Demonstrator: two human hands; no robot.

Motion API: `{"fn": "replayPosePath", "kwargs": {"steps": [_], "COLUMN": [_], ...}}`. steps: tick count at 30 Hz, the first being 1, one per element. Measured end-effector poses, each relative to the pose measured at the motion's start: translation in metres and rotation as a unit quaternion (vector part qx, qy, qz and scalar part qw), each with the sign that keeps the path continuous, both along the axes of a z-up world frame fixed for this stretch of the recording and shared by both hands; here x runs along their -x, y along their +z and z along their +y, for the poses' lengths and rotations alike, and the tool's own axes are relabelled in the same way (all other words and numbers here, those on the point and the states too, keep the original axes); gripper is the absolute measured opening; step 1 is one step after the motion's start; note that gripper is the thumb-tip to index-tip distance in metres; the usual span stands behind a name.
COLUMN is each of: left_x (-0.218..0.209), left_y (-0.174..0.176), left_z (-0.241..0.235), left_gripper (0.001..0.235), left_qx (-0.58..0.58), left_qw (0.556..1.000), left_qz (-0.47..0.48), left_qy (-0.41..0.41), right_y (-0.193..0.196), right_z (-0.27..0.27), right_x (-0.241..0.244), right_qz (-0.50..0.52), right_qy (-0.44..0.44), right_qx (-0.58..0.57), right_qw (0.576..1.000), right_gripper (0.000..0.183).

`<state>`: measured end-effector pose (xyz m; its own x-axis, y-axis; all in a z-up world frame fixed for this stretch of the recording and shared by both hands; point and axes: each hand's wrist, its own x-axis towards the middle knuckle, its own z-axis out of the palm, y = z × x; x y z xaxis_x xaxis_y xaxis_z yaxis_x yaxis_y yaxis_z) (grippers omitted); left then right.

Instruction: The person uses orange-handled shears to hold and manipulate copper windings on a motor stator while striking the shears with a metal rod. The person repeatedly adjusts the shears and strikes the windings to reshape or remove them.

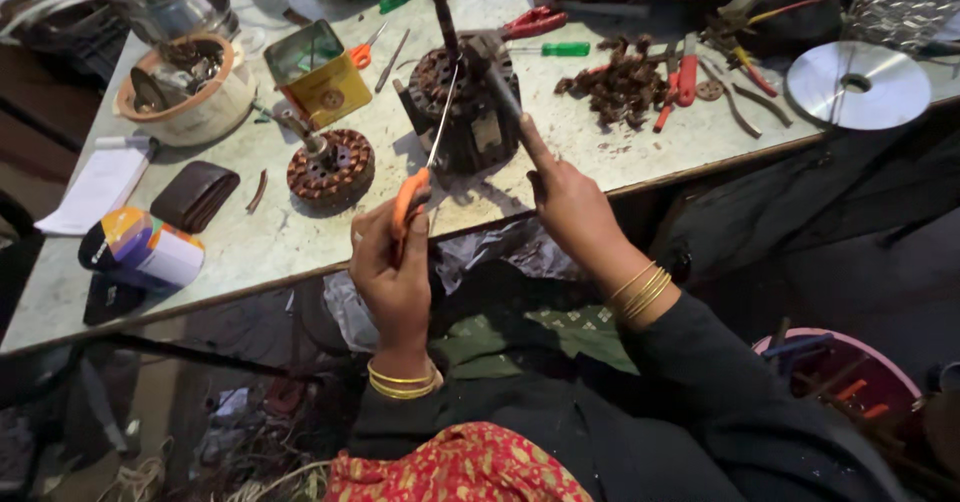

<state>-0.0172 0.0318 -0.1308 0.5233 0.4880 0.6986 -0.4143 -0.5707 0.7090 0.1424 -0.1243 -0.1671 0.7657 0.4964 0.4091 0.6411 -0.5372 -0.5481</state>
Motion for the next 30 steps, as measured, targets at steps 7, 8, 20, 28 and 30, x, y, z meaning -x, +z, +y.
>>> {"fn": "replayPosePath", "kwargs": {"steps": [7, 8, 20, 28, 30], "left_x": [-0.005, -0.003, -0.005, -0.002, 0.003], "left_y": [-0.011, -0.011, -0.010, -0.015, -0.013], "left_z": [0.003, 0.006, 0.003, 0.009, 0.012], "left_gripper": [0.015, 0.014, 0.031, 0.025, 0.024], "left_qx": [0.110, 0.119, 0.153, 0.077, 0.044], "left_qw": [0.991, 0.989, 0.976, 0.990, 0.993], "left_qz": [-0.028, -0.040, -0.091, -0.071, -0.038], "left_qy": [-0.066, -0.076, -0.127, -0.096, -0.099], "right_y": [-0.003, -0.002, -0.004, -0.004, -0.003], "right_z": [-0.003, -0.003, -0.013, -0.015, -0.016], "right_x": [-0.001, -0.002, -0.014, -0.018, -0.019], "right_qz": [0.016, 0.024, 0.016, 0.045, 0.065], "right_qy": [0.009, 0.008, 0.044, 0.049, 0.048], "right_qx": [-0.007, 0.003, -0.023, -0.023, -0.024], "right_qw": [1.000, 1.000, 0.999, 0.997, 0.996], "right_gripper": [0.089, 0.093, 0.089, 0.088, 0.086]}}
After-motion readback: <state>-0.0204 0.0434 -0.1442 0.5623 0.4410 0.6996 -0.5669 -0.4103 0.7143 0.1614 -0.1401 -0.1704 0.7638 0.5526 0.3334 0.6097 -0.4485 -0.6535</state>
